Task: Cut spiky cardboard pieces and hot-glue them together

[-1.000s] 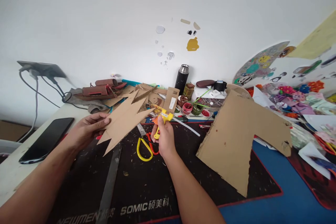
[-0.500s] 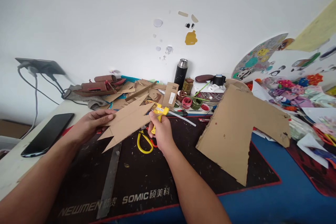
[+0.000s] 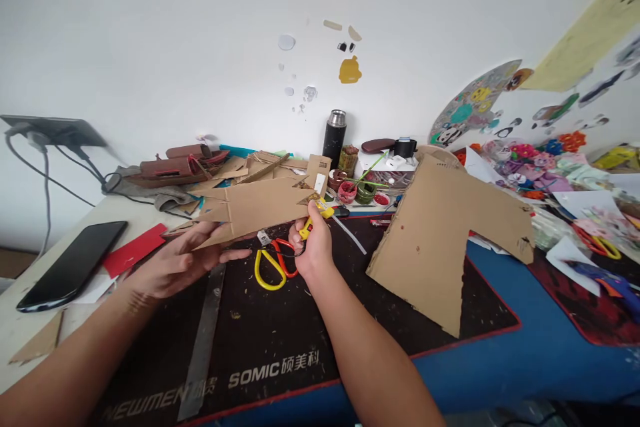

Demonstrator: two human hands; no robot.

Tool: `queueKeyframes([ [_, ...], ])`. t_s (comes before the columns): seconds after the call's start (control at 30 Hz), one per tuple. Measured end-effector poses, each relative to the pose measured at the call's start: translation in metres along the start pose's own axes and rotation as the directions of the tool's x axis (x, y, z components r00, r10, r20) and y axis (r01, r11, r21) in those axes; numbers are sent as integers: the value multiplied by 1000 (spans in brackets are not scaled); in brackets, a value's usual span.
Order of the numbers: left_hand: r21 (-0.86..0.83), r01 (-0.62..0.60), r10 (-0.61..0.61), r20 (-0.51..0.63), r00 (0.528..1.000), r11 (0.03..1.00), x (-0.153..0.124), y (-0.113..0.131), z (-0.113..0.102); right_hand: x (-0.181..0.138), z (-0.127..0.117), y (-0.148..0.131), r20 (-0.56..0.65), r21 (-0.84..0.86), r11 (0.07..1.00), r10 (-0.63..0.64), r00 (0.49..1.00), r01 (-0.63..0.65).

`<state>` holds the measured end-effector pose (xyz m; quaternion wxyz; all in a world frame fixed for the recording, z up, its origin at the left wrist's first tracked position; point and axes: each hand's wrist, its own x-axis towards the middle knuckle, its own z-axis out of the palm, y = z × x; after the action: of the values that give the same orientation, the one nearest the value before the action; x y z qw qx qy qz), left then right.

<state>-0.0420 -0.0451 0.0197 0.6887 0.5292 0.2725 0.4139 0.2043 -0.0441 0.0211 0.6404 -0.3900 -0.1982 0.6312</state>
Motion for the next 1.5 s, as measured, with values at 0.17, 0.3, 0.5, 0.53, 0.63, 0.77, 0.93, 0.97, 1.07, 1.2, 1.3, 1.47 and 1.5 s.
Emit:
queueKeyframes([
  [0.17,-141,-31,15,-112,994,990,6,-8,26,-4,5,11,1,19,998,54,999,-54],
  [0.3,-236,-100,36,-262,964,967,13,-8,26,-10,8,19,54,-54,996,70,996,-67],
  [0.5,-253,-179,17,-533,846,951,21,-8,16,-20,14,32,206,-189,981,93,974,-53],
  [0.53,-251,-192,17,-567,823,949,22,-7,14,-21,14,33,226,-201,978,98,969,-52],
  [0.63,-257,-230,23,-620,784,939,24,-1,0,-22,14,33,248,-216,975,109,963,-55],
  [0.77,-206,-284,76,-671,738,937,25,6,-24,-18,12,28,229,-206,978,72,971,-24],
  [0.93,-207,-268,41,-715,697,941,25,8,-32,-13,13,32,231,-268,963,106,967,-42],
  [0.97,-202,-257,37,-714,699,945,25,8,-31,-13,14,32,232,-293,955,125,965,-53],
  [1.07,-203,-220,15,-703,711,954,25,10,-27,-10,21,26,246,-358,932,155,957,-59],
  [1.2,-208,-226,10,-716,698,952,25,12,-25,-3,33,14,255,-396,918,127,959,-16],
  [1.3,-186,-232,19,-740,672,955,25,12,-25,3,36,17,235,-385,923,101,967,-3],
  [1.47,-114,-239,67,-769,635,964,26,9,-24,5,26,36,286,-386,921,175,942,-53],
  [1.5,-98,-234,75,-772,632,967,26,9,-24,5,23,38,323,-401,915,198,926,-56],
])
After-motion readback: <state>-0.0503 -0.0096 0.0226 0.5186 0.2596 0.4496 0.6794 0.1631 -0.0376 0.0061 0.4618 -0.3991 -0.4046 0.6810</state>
